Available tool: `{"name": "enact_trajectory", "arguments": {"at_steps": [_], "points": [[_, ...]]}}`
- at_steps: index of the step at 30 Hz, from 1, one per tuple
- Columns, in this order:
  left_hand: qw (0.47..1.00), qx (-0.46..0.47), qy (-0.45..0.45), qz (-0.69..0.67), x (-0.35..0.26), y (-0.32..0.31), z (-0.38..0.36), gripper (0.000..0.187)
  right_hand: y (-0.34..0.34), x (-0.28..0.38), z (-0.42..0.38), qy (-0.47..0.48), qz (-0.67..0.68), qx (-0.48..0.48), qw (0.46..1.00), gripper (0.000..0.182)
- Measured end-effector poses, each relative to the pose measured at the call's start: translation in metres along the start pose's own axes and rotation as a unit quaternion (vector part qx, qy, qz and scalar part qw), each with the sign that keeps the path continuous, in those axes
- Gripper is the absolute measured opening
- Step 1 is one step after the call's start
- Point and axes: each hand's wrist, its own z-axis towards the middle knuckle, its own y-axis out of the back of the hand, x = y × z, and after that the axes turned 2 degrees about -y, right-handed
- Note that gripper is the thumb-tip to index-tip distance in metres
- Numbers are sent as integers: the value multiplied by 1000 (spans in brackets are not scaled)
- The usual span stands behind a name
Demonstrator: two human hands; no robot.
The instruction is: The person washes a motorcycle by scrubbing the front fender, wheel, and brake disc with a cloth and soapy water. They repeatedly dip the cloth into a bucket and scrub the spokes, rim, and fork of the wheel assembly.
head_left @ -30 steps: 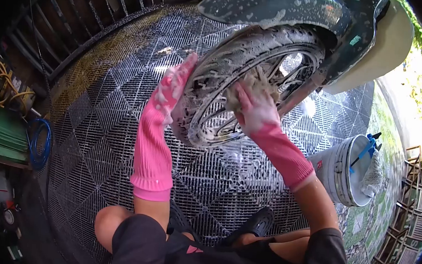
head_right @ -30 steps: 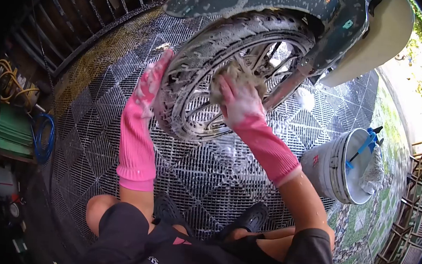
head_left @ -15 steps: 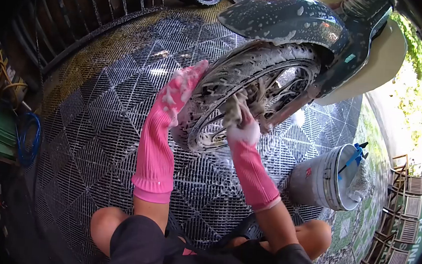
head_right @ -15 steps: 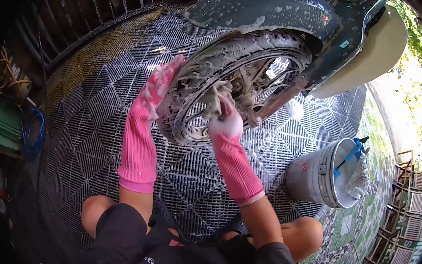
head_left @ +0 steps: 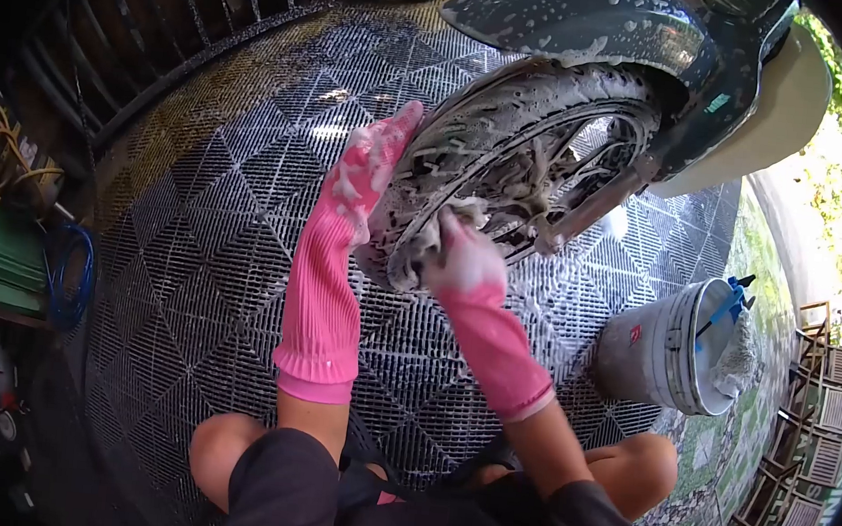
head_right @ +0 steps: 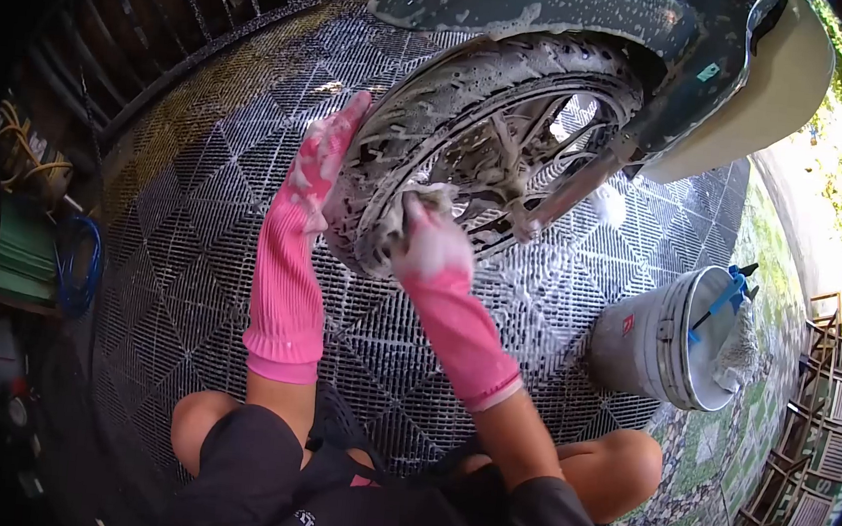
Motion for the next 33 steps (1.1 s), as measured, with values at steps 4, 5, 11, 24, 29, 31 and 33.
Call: {"name": "enact_trajectory", "arguments": {"at_steps": [4, 5, 11, 24, 29, 31, 33], "points": [[993, -40, -109, 23, 3, -1, -15, 49, -11, -11, 11, 72, -40, -104, 991, 38], [982, -74, -167, 52, 3, 2, -24, 49, -2, 4, 5, -23, 40, 4, 999, 42], [451, -627, -490, 404, 53, 64, -61, 52, -109, -90, 13, -118, 720, 11, 683, 38], [23, -611, -349, 710, 65, -7, 128, 59, 20, -86, 40, 199, -135, -207, 948, 42], [179, -657, -171, 712, 78, -36, 152, 68, 23, -60, 46, 34, -192, 14, 981, 58], [176, -597, -215, 752, 55, -29, 105, 64, 35, -58, 48, -46, -142, 139, 979, 59], [172, -667, -202, 696, 64, -43, 97, 66, 22, -122, 85, 145, -440, 5, 886, 54]]}}
